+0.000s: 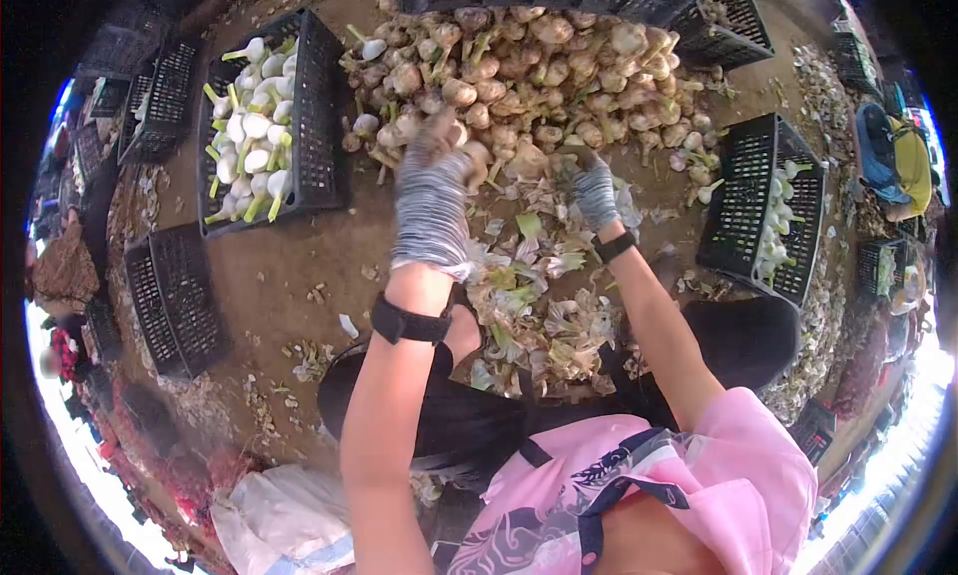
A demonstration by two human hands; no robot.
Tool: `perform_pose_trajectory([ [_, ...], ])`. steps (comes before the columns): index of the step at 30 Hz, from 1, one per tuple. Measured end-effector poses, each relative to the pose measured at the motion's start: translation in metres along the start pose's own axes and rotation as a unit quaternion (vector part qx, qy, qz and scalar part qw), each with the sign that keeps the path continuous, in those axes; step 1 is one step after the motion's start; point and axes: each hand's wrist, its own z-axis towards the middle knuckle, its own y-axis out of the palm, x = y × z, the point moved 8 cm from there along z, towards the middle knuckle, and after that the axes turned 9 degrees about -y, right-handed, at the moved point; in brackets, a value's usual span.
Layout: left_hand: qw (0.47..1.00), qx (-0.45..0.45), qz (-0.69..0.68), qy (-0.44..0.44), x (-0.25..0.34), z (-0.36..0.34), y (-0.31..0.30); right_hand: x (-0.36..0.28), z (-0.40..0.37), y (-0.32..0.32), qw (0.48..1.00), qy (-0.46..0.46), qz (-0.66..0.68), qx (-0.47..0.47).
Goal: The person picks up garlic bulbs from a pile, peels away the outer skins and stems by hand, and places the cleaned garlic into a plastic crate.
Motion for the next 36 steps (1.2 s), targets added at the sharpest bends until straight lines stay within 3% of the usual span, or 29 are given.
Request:
perform_pose_trajectory([
  [1, 0.997, -0.024, 0.065, 0.02, -0.014, 0.005, 0.003, -0.042, -0.002, -0.01, 0.986, 0.048, 0.158, -0.013],
  [2, 0.997, -0.033, 0.065, 0.024, -0.026, 0.006, 0.004, -0.076, -0.002, -0.025, 0.987, 0.041, 0.156, -0.007],
  [3, 0.965, -0.038, 0.237, 0.103, -0.029, 0.002, 0.014, -0.107, -0.004, -0.033, 0.975, 0.034, 0.219, -0.024],
  [4, 0.898, -0.039, 0.398, 0.181, -0.028, -0.006, 0.029, -0.132, -0.007, -0.04, 0.959, 0.025, 0.28, -0.043],
  [5, 0.897, -0.044, 0.398, 0.188, -0.026, -0.011, 0.037, -0.147, -0.01, -0.049, 0.959, 0.018, 0.279, -0.038],
  [7, 0.946, -0.199, 0.236, 0.102, -0.034, -0.022, 0.061, -0.172, -0.017, -0.057, 0.933, 0.03, 0.353, -0.064],
  [11, 0.947, -0.24, 0.195, 0.09, -0.028, -0.047, 0.082, -0.185, -0.033, -0.055, 0.974, 0.048, 0.204, -0.082],
  [12, 0.932, -0.229, 0.239, 0.149, -0.023, -0.051, 0.087, -0.184, -0.04, -0.056, 0.962, 0.071, 0.259, -0.057],
  [16, 0.936, -0.254, 0.212, 0.117, -0.028, -0.052, 0.086, -0.198, -0.042, -0.062, 0.95, 0.058, 0.304, -0.041],
  [18, 0.933, -0.265, 0.209, 0.127, -0.024, -0.055, 0.088, -0.207, -0.04, -0.068, 0.948, -0.053, 0.311, -0.026],
  [25, 0.916, -0.265, 0.249, 0.17, -0.014, -0.06, 0.09, -0.203, -0.042, -0.074, 0.953, -0.032, 0.296, -0.054],
  [27, 0.947, -0.232, 0.189, 0.119, -0.017, -0.049, 0.081, -0.198, -0.041, -0.075, 0.98, -0.029, 0.181, -0.074],
  [31, 0.974, -0.178, 0.138, 0.024, -0.026, -0.027, 0.063, -0.222, -0.056, -0.069, 0.988, -0.061, 0.119, -0.072],
  [32, 0.893, -0.152, 0.363, 0.218, -0.006, -0.029, 0.069, -0.234, -0.059, -0.065, 0.99, -0.085, 0.064, -0.094],
  [33, 0.726, -0.112, 0.555, 0.389, -0.002, -0.04, 0.08, -0.241, -0.063, -0.06, 0.987, -0.108, 0.009, -0.116],
  [35, 0.695, -0.116, 0.585, 0.401, -0.013, -0.032, 0.074, -0.242, -0.068, -0.059, 0.983, -0.162, -0.008, -0.083],
  [36, 0.796, -0.115, 0.527, 0.275, -0.023, -0.006, 0.06, -0.246, -0.069, -0.06, 0.983, -0.159, -0.006, -0.096],
])
